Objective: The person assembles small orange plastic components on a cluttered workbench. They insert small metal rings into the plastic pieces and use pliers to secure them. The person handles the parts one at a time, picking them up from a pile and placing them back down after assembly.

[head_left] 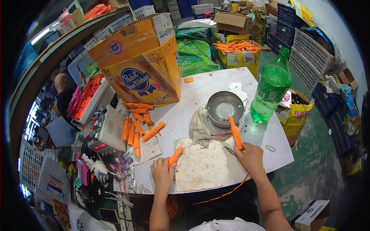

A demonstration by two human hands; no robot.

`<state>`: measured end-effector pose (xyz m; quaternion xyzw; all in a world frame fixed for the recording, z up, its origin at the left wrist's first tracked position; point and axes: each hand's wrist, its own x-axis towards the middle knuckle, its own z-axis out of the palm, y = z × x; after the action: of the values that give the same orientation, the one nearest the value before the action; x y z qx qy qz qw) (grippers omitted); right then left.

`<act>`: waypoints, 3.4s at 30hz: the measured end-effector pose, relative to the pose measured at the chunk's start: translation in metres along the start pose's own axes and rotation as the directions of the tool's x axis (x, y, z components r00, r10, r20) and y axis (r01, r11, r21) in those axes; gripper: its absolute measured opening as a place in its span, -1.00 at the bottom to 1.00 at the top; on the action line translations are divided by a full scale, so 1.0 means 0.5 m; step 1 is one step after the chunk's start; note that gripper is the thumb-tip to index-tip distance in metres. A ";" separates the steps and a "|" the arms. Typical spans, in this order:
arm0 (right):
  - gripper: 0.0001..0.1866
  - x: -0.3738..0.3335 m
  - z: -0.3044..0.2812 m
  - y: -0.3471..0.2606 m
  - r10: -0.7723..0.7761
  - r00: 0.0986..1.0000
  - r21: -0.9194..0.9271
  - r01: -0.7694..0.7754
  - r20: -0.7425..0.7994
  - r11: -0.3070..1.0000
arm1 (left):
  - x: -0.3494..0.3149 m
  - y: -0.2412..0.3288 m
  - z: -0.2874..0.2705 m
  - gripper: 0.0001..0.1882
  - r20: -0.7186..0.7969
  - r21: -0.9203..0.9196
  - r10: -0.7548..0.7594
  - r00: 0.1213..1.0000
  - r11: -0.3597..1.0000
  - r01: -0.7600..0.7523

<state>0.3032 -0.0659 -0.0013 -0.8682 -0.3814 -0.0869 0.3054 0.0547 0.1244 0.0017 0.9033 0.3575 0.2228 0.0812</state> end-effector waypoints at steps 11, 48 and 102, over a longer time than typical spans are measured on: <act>-0.67 -0.002 0.004 -0.005 0.015 1.000 -0.029 -0.015 0.003 0.999 | -0.070 0.042 -0.018 -0.63 0.183 -0.952 -0.299 0.936 0.185 0.245; -0.62 -0.129 0.001 -0.230 -0.564 0.822 0.391 0.546 -0.078 0.741 | -0.096 0.183 -0.029 -0.65 0.119 -0.992 -0.409 0.905 -0.087 0.091; -0.63 0.007 0.003 0.019 0.049 0.999 -0.008 -0.049 0.024 0.999 | -0.139 0.146 -0.001 -0.60 0.385 -0.879 -0.061 0.921 -0.328 0.346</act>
<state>0.3121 -0.0678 -0.0055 -0.8793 -0.3634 -0.0703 0.2998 0.0543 0.0236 0.0005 0.4094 0.1806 0.3165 0.8364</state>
